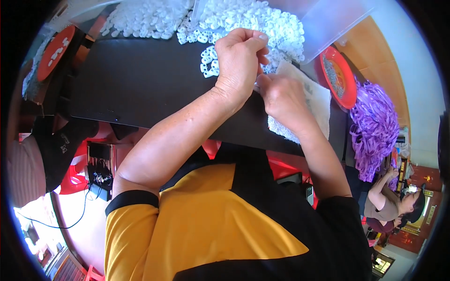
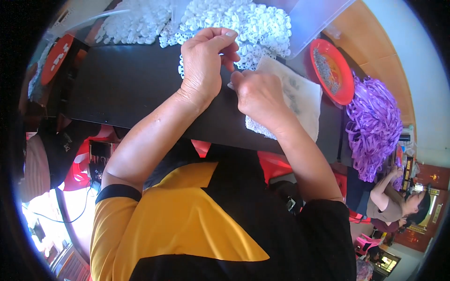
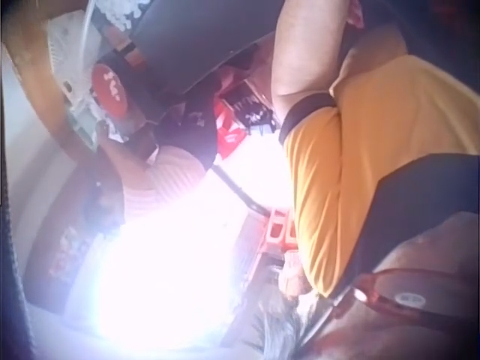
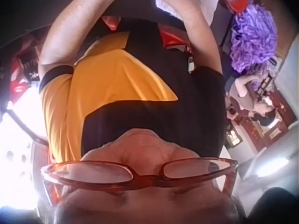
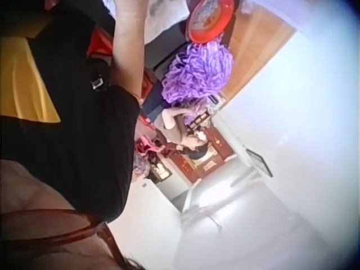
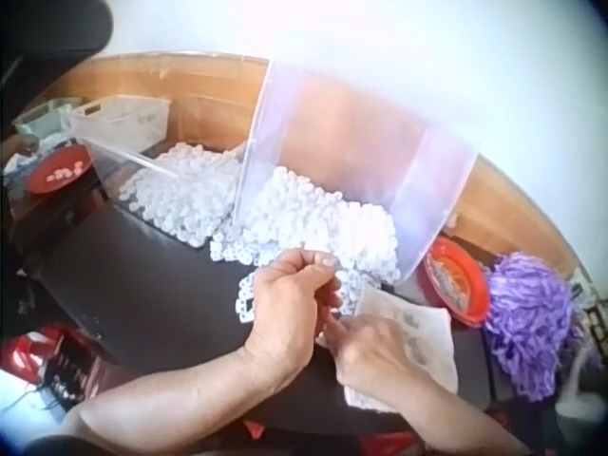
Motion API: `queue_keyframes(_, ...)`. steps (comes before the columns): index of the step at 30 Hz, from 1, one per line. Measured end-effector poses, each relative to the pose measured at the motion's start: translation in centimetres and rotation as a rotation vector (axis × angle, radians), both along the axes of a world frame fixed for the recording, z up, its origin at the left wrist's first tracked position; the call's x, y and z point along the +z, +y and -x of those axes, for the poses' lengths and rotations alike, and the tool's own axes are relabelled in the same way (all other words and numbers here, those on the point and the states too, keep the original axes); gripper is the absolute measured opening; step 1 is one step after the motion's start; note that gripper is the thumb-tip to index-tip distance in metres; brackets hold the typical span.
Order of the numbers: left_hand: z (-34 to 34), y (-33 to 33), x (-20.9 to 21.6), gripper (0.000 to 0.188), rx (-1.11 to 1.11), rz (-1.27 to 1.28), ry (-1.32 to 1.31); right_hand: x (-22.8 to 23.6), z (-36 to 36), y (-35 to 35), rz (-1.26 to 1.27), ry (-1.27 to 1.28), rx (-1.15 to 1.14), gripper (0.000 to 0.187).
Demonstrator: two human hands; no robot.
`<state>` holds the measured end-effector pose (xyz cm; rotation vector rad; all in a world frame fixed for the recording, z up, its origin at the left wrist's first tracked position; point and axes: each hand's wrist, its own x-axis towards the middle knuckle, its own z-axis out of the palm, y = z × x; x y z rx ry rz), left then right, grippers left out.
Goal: The recorder is picking up small white plastic components from a large bin, inspecting them while wiping them with a small white cloth, and then placing them in a tray.
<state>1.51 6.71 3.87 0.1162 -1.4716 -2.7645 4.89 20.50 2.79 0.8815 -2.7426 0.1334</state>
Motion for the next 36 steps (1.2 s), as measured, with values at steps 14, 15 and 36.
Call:
queue_keyframes(14, 0.1, 0.9, -2.0, 0.007, 0.114, 0.176, 0.212, 0.1, -0.1, -0.2, -0.052, -0.153, -0.121, 0.013)
queue_keyframes(15, 0.2, 1.0, -2.0, 0.008, 0.126, 0.163, 0.208, 0.1, -0.1, -0.3, -0.057, -0.174, -0.143, 0.015)
queue_keyframes(36, 0.6, 0.3, -1.7, 0.022, -0.135, 0.277, 0.169, 2.0, 1.5, 2.8, 1.282, -0.916, -0.238, 0.019)
